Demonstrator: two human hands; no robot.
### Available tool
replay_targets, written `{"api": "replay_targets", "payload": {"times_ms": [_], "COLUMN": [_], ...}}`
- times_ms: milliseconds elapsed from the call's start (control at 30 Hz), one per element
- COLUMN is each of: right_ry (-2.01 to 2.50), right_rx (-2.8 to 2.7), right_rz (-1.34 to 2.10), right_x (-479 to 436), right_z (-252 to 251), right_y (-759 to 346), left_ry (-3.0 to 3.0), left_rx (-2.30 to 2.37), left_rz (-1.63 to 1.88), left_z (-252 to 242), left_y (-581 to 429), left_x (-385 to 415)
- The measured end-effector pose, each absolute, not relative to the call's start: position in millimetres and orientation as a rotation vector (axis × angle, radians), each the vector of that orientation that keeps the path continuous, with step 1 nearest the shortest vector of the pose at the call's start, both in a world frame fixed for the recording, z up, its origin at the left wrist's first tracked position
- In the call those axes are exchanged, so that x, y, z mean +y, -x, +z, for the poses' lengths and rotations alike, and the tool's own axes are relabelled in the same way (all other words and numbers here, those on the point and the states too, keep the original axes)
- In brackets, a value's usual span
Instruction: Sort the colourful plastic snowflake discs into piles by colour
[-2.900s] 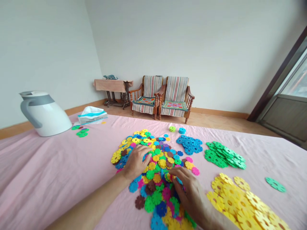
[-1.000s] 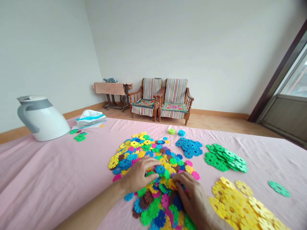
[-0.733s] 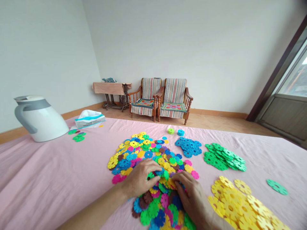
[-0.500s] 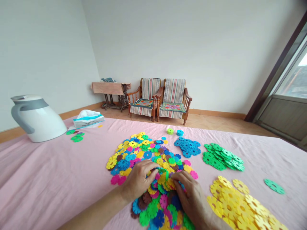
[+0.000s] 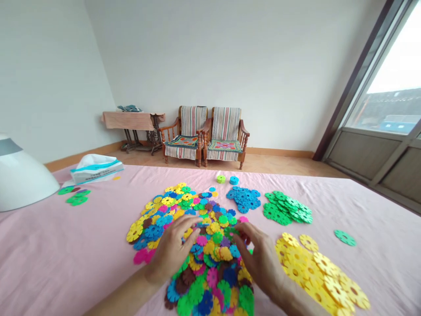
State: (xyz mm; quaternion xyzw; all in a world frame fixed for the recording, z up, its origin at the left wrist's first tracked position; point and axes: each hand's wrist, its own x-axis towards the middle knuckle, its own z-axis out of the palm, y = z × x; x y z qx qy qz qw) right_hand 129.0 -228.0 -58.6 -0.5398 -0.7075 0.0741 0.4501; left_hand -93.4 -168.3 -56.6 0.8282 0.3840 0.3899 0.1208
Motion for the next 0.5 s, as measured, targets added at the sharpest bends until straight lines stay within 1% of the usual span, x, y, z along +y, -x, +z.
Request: {"api": "replay_targets", "payload": {"times_ms": [100, 167, 233, 333, 500], "right_ry": [1.473, 1.593, 1.689, 1.742, 1.653], "right_rx": [-1.608, -1.462, -1.249, -1.062, -0.877], "right_rz": [0.054, 0.03, 0.097, 0.098, 0.131], "right_x": [-210, -197, -186, -177, -174], "right_z": [-51, -53, -57, -67, -79], "right_y": [-167, -202, -239, -288, -329], "left_ry": [-2.435, -2.456, -2.485, -2.531, -2.553], "left_rx": [1.22, 1.226, 1.215, 1.217, 1.235], "left_rz": [1.156, 1.083, 0.93, 0.668, 0.407], "left_z": [-56, -53, -49, -40, -26], "left_y": [98, 101, 102, 107, 117], "left_x": [-159, -158, -159, -162, -164]}}
